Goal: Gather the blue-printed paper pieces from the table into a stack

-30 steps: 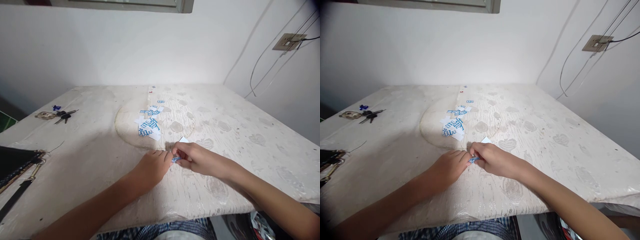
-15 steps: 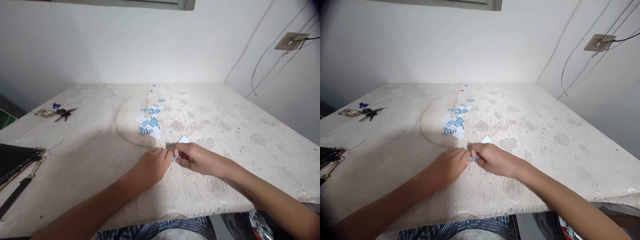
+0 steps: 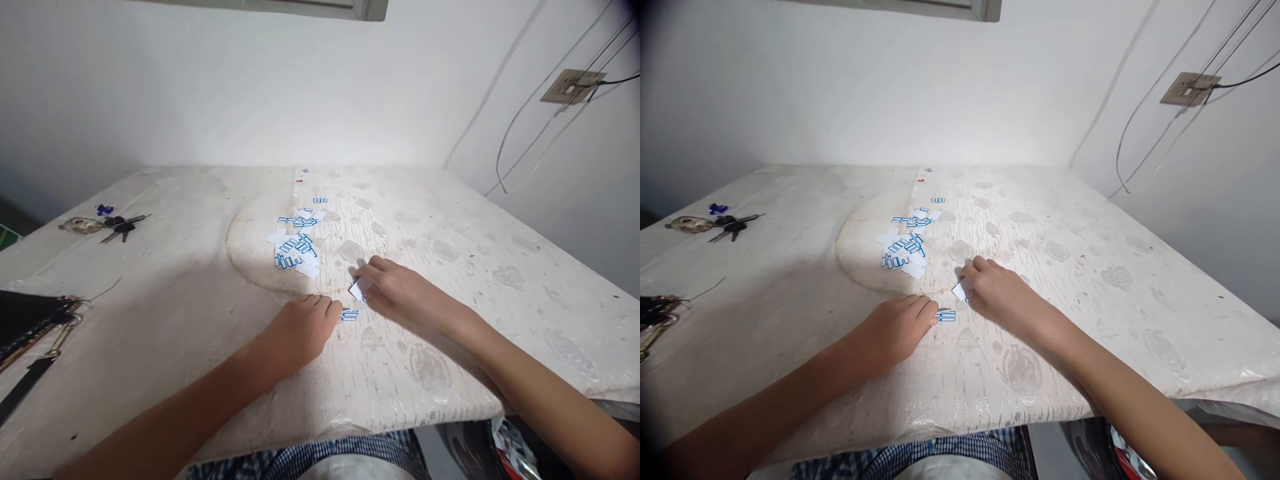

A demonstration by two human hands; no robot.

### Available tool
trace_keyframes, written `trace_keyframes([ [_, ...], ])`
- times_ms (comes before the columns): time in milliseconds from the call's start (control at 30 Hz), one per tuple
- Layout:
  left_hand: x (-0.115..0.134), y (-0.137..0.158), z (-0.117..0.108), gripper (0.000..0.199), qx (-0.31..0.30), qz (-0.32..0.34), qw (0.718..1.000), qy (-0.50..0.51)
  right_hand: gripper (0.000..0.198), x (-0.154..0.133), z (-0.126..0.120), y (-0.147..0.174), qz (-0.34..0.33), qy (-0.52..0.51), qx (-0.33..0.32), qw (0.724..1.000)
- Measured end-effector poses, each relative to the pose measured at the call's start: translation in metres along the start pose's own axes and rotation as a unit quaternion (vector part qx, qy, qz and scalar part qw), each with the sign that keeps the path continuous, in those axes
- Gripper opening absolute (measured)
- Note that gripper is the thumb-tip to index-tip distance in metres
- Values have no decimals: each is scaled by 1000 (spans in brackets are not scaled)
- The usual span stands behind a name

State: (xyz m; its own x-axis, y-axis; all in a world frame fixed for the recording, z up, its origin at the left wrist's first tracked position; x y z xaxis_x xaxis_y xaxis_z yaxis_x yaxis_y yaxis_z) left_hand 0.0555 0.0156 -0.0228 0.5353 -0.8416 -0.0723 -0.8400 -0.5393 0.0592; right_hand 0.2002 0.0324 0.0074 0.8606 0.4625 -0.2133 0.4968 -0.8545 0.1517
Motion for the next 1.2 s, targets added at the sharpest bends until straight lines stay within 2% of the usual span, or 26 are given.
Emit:
trace_keyframes([
  [267,0,-2,-6,18,-28,-13,999,21,21,18,-12,2,-38,-148,7,988],
  [467,-4,0,-12,13,-59,-42,993,89,12,2,-22,6,-127,-226,45,965],
  [567,-6,3,-15,15,-52,-39,989,134,10,-15,-17,9,-206,-178,65,960],
  [667,-8,4,-14,18,-46,-34,986,158,12,-29,-4,11,-261,-70,75,960],
  [867,-8,1,-13,30,-42,-31,982,182,24,-41,13,10,-286,81,133,945],
  [1033,-11,1,-13,26,-32,-42,982,181,25,-35,16,4,-272,63,116,953],
  [1200,-17,0,-8,24,-39,-63,982,171,33,-22,9,1,-268,-61,66,959],
])
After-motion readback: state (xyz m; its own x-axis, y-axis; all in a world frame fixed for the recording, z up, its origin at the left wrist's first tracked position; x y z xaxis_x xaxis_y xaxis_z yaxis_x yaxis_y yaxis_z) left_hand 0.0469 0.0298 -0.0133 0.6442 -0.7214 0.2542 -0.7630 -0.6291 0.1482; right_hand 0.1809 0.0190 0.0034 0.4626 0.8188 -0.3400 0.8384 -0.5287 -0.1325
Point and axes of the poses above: each hand's wrist, its own y-axis away from the middle knuckle, its own z-axis out of the palm, x = y × z, the point moved 5 cm from there along -y, towards the middle knuckle, and after that the axes turned 13 degrees about -x, right-handed, at the moved point
